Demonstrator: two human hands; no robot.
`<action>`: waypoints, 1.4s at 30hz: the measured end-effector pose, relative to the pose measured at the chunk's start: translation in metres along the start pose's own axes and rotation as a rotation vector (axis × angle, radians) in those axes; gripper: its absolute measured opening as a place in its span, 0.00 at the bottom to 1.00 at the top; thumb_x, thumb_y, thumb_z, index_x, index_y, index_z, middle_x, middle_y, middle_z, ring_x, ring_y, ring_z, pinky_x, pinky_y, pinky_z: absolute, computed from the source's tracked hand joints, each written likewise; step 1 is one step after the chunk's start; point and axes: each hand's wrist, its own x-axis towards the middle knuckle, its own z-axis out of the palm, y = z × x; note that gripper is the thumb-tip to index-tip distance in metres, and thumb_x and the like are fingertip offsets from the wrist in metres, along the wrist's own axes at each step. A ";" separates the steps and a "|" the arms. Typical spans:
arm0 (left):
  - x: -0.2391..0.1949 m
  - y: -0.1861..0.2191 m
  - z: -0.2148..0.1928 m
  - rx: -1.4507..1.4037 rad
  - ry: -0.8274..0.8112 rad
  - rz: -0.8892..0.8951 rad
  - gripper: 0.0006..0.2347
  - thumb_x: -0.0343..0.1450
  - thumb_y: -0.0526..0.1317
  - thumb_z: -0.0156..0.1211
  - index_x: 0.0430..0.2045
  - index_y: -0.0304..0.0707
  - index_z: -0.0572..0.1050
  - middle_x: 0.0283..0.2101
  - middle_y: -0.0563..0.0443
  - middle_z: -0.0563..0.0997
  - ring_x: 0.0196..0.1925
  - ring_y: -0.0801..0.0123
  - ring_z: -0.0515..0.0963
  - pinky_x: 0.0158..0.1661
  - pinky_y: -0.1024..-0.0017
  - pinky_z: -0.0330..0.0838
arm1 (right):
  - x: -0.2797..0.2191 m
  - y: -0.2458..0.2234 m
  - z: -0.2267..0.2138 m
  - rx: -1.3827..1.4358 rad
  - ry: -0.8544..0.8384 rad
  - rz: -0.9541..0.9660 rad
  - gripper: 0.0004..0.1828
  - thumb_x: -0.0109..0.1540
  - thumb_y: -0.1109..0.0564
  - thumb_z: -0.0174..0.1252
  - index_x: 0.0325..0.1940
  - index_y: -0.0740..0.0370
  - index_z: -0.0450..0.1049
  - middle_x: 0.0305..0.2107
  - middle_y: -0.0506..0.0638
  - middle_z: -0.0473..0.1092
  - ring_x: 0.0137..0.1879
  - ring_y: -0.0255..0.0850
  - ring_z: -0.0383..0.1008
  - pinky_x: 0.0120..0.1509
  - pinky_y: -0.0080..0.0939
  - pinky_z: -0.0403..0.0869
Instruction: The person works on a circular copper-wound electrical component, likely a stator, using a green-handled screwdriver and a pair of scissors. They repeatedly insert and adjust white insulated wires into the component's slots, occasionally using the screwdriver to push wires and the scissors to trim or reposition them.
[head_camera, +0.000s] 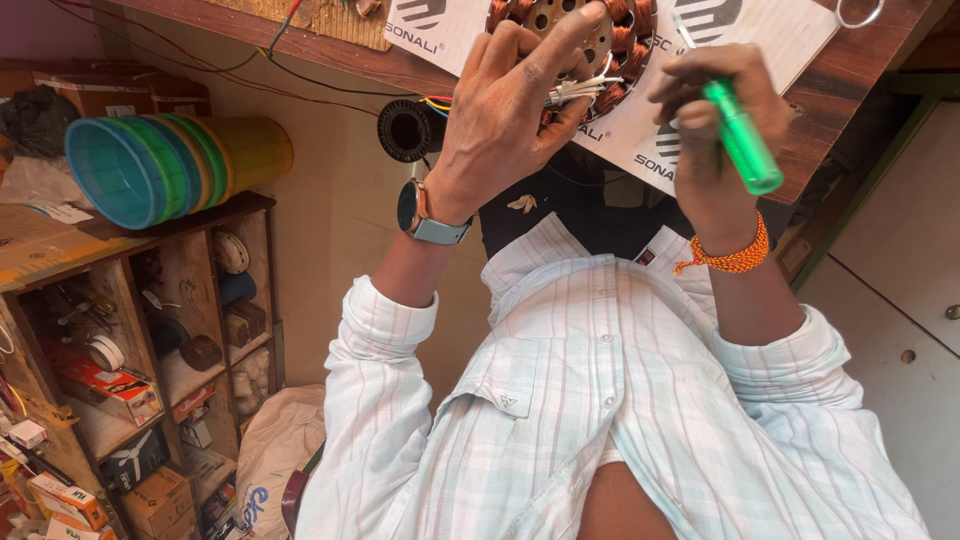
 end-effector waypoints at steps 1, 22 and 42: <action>-0.001 0.000 0.002 -0.006 0.008 -0.009 0.37 0.70 0.35 0.74 0.73 0.48 0.54 0.48 0.59 0.80 0.46 0.69 0.72 0.50 0.69 0.69 | 0.001 0.000 0.001 -0.024 -0.031 -0.017 0.30 0.75 0.35 0.50 0.58 0.67 0.68 0.40 0.53 0.73 0.43 0.34 0.77 0.46 0.30 0.76; -0.017 -0.006 0.026 -0.002 0.167 0.060 0.31 0.74 0.36 0.74 0.69 0.53 0.58 0.52 0.55 0.79 0.46 0.62 0.76 0.48 0.68 0.75 | 0.003 0.001 0.001 -0.288 -0.145 -0.039 0.28 0.78 0.36 0.51 0.58 0.66 0.70 0.49 0.51 0.78 0.44 0.33 0.78 0.50 0.30 0.78; -0.019 0.004 0.034 -0.032 0.219 -0.023 0.29 0.75 0.36 0.73 0.68 0.55 0.61 0.50 0.58 0.79 0.45 0.65 0.76 0.44 0.72 0.74 | 0.000 0.003 0.002 -0.342 -0.156 -0.005 0.33 0.75 0.32 0.47 0.57 0.67 0.70 0.47 0.52 0.77 0.44 0.32 0.79 0.50 0.30 0.78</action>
